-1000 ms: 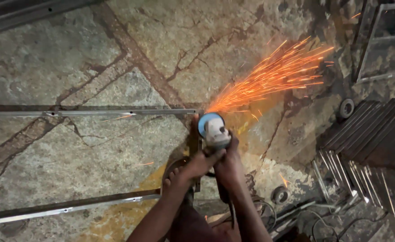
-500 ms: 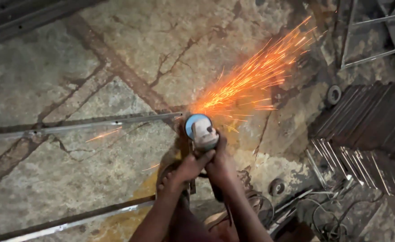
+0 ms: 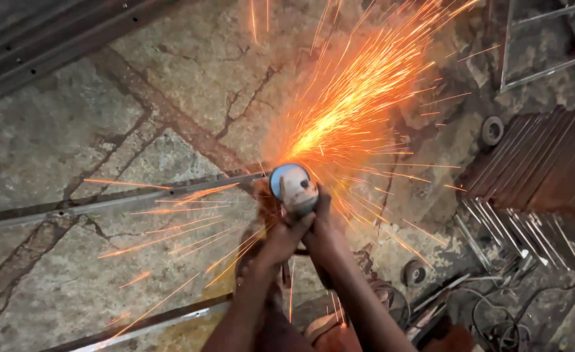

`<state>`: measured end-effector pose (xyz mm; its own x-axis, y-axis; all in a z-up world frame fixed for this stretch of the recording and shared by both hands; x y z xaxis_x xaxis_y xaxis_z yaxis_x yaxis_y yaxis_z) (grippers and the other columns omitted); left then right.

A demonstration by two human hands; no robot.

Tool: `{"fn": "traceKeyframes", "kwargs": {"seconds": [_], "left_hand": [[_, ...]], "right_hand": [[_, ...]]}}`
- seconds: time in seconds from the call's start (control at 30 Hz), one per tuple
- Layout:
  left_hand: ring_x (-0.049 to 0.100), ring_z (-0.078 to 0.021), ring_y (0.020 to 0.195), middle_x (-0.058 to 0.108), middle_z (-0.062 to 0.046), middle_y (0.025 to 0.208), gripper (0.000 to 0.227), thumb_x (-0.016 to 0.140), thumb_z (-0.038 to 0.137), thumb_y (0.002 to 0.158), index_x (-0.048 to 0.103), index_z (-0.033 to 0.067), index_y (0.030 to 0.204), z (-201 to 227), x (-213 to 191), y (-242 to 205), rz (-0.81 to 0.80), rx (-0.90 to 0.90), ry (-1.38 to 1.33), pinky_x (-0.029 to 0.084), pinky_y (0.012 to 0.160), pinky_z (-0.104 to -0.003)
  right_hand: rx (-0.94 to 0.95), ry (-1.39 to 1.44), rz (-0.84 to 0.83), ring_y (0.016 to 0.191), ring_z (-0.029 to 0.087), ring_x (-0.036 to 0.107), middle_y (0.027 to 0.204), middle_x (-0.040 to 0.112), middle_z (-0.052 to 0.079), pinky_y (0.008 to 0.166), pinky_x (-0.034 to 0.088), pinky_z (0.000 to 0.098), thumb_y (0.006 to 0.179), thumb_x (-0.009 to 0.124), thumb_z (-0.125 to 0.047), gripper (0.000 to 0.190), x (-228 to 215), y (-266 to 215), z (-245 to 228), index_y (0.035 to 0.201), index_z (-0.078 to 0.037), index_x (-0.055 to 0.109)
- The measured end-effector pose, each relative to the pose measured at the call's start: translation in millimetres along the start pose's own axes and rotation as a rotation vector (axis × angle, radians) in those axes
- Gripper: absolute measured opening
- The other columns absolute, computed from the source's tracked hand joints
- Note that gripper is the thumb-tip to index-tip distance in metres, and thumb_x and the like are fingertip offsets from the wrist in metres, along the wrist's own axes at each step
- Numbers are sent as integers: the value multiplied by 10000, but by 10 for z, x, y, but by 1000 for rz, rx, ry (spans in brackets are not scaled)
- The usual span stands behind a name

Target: Using an angle grinder to smooth or cut rectangular metal frames in a workshop environment.

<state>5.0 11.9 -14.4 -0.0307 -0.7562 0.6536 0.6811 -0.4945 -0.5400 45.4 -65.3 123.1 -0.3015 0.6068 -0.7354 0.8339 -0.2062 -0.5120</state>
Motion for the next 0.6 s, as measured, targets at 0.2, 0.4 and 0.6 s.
{"fn": "traceKeyframes", "kwargs": {"seconds": [0.2,0.4,0.6], "left_hand": [[682,-208,983,695,-36,1138,461,701,416,945,668,105,1283,-250,-16,-26,-14,-121,-63,648,683,-437],[719,-185,994,716,-16,1154,507,695,442,890,649,124,1282,-221,-1,63,64,-127,-50,673,708,-442],[700,-237,893,715,-116,1020,566,688,487,1016,689,-54,1179,-491,131,21,-21,-122,23,652,682,-431]], "right_hand": [[-76,-25,-32,1176,511,620,1303,621,318,924,511,541,877,634,-141,921,65,-37,182,1598,-155,61],[16,-34,-33,1146,456,674,1271,678,258,892,531,518,861,627,-122,885,-133,-98,-169,1602,-182,146],[3,-125,43,1094,488,657,1213,664,288,847,534,524,831,731,-190,923,-180,-171,14,1567,-121,179]]}}
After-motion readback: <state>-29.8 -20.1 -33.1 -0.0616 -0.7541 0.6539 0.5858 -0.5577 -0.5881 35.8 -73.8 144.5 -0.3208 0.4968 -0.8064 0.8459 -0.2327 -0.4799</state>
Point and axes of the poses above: each hand's wrist, its own y-axis towards the middle knuckle, its own x-axis out of the palm, z = x × y, the point moved 2 cm from there along y, towards the middle knuckle
